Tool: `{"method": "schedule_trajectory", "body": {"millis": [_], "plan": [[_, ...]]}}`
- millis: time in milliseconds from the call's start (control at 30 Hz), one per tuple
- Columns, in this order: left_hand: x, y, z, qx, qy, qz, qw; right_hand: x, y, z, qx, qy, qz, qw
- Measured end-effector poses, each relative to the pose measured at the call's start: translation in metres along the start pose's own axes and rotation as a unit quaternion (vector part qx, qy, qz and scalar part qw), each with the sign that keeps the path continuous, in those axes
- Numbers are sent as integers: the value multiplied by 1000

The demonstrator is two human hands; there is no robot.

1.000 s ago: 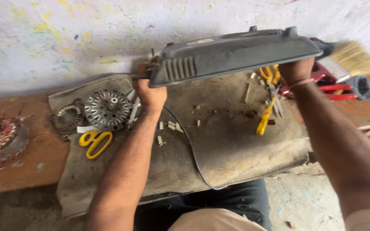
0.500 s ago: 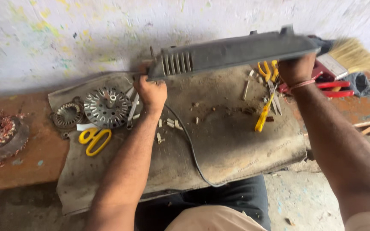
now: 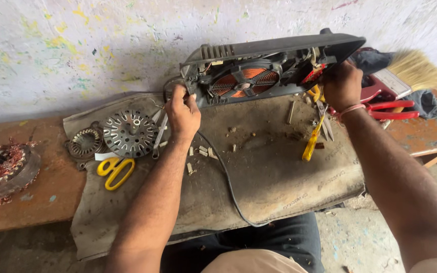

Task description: The person cleans the interior of a disassembled induction cooktop by brushing away dust and using a screwdriver to dislodge debris, then wipes the internal components with a cloth.

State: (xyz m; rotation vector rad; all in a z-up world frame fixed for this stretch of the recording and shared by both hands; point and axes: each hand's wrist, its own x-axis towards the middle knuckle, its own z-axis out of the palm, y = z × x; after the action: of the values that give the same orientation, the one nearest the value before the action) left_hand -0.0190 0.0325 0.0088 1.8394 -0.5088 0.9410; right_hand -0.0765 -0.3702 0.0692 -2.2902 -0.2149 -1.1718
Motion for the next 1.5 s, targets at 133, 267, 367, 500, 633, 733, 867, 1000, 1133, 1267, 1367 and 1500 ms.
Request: {"method": "schedule_trajectory", "body": {"millis": [133,267,367,500,633,733,867,1000,1133,1267,1367,1500], "plan": [[-5,1,8,40,13,22,999,10,-27,-4,73,66,-26,995],[-12,-6,18,68,17,30,997,25,-25,-7,27,129,-131,983],[-13,-14,24,146,0,36,989,27,-7,-11,-3,100,-110,989],[-14,-15,26,121,21,14,992,19,11,-11,-3,88,-43,995],[-16,-8,19,89,-47,-75,992,7,15,-8,-13,77,-121,990],[-14,0,19,10,0,-27,1000,11,12,-16,-48,99,-57,992],[-13,0,15,67,-16,-36,997,8,1,-16,-16,61,-68,996],[-2,1,21,14,34,-16,999,13,-1,-19,-37,61,-49,996],[3,2,14,-23,82,6,996,22,8,-6,47,33,22,998],[12,2,9,26,54,-2,998,33,27,13,-9,-21,71,997],[17,-2,14,63,51,-12,997,29,40,30,-27,-40,97,994],[24,-9,17,75,41,-33,996,22,45,55,-1,-36,147,988]]}}
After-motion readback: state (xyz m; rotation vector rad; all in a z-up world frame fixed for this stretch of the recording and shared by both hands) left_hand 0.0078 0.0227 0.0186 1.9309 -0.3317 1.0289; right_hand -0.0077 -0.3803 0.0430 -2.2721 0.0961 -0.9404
